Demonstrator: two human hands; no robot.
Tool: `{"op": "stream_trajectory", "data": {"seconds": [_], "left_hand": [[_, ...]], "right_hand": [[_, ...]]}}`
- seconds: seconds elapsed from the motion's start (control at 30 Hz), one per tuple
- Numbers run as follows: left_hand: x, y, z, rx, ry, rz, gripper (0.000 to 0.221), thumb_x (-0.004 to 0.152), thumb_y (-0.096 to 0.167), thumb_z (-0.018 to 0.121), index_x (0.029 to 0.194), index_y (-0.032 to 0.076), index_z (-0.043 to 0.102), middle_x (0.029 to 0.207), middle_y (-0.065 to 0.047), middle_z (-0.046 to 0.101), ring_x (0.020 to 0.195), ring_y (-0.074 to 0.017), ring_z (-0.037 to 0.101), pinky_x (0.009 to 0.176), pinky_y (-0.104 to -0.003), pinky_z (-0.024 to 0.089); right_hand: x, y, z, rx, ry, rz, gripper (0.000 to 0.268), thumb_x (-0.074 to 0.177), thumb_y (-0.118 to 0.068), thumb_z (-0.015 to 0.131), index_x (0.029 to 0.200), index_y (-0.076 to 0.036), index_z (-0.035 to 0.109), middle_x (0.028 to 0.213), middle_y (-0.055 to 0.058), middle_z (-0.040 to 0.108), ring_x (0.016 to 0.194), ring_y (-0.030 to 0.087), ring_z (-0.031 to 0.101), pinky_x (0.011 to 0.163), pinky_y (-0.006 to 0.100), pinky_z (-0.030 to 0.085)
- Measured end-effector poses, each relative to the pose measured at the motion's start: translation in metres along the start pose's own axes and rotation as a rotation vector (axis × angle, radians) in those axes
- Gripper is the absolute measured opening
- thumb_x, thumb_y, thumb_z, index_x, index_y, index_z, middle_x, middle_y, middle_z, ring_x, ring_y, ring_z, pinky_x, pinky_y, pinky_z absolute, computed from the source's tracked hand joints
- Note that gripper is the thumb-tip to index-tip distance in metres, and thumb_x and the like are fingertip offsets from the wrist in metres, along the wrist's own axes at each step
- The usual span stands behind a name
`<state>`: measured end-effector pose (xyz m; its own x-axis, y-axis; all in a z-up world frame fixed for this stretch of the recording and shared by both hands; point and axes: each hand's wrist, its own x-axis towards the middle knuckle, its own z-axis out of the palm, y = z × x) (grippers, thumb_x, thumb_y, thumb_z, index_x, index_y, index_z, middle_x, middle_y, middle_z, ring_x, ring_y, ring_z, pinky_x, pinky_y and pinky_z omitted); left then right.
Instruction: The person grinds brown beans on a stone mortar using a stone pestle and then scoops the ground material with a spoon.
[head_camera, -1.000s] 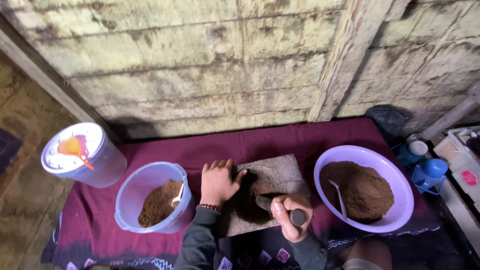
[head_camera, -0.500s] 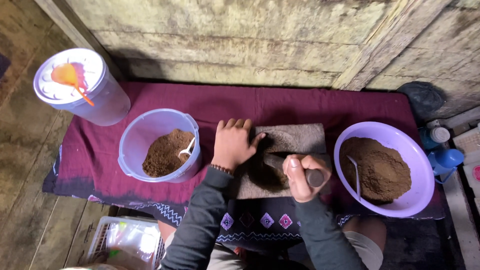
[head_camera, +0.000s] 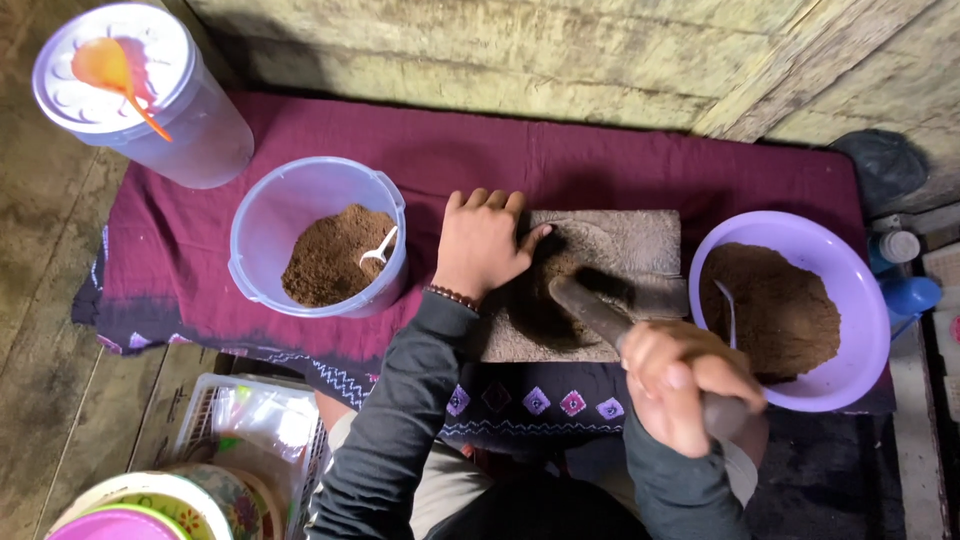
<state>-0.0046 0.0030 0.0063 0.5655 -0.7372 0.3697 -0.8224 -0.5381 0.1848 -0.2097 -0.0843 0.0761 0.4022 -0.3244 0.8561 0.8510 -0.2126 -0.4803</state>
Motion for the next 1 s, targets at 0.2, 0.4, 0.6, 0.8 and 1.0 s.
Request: {"op": "stream_trajectory", "data": {"seconds": [0.2,0.4,0.6,0.8,1.0], "left_hand": [[-0.002,0.000,0.002,0.001,0.024,0.021,0.048,0.092,0.061,0.056,0.098,0.015,0.065,0.090,-0.010,0.071,0.093,-0.0323,0.067,0.085,-0.047,0.043],[0.002,-0.004,0.010,0.015,0.026,0.026,0.051,0.093,0.063,0.054,0.098,0.014,0.066,0.089,-0.009,0.072,0.092,-0.0315,0.068,0.085,-0.046,0.043],[-0.002,0.000,0.000,0.019,0.036,0.033,0.050,0.093,0.062,0.055,0.098,0.014,0.066,0.088,-0.009,0.071,0.091,-0.0320,0.068,0.083,-0.047,0.044],[-0.004,0.001,0.003,0.038,0.078,0.035,0.050,0.092,0.063,0.056,0.096,0.015,0.066,0.086,-0.008,0.071,0.089,-0.0309,0.068,0.082,-0.046,0.044],[-0.001,0.000,0.002,0.031,0.055,0.027,0.049,0.093,0.063,0.055,0.097,0.015,0.066,0.086,-0.008,0.070,0.089,-0.0309,0.068,0.082,-0.046,0.044]], "right_hand": [[0.008,-0.001,0.000,-0.055,-0.043,-0.035,0.038,0.092,-0.001,0.041,0.057,-0.016,0.038,0.044,0.000,0.039,0.035,0.012,0.038,0.035,0.025,0.038],[-0.020,0.056,0.001,0.054,0.038,-0.017,0.047,0.091,0.013,0.046,0.054,-0.011,0.032,0.040,0.007,0.036,0.032,0.017,0.037,0.035,0.025,0.030],[-0.016,0.046,-0.003,0.069,0.057,-0.048,0.045,0.093,0.009,0.046,0.056,-0.012,0.031,0.041,0.005,0.036,0.033,0.014,0.034,0.035,0.025,0.029],[-0.021,0.026,-0.006,0.040,0.055,-0.031,0.040,0.089,0.009,0.047,0.056,-0.012,0.039,0.041,0.005,0.041,0.034,0.012,0.038,0.035,0.024,0.031],[0.016,-0.014,0.004,0.046,-0.041,-0.041,0.031,0.089,-0.001,0.045,0.062,-0.015,0.040,0.045,-0.001,0.043,0.039,0.008,0.039,0.039,0.022,0.038]]}}
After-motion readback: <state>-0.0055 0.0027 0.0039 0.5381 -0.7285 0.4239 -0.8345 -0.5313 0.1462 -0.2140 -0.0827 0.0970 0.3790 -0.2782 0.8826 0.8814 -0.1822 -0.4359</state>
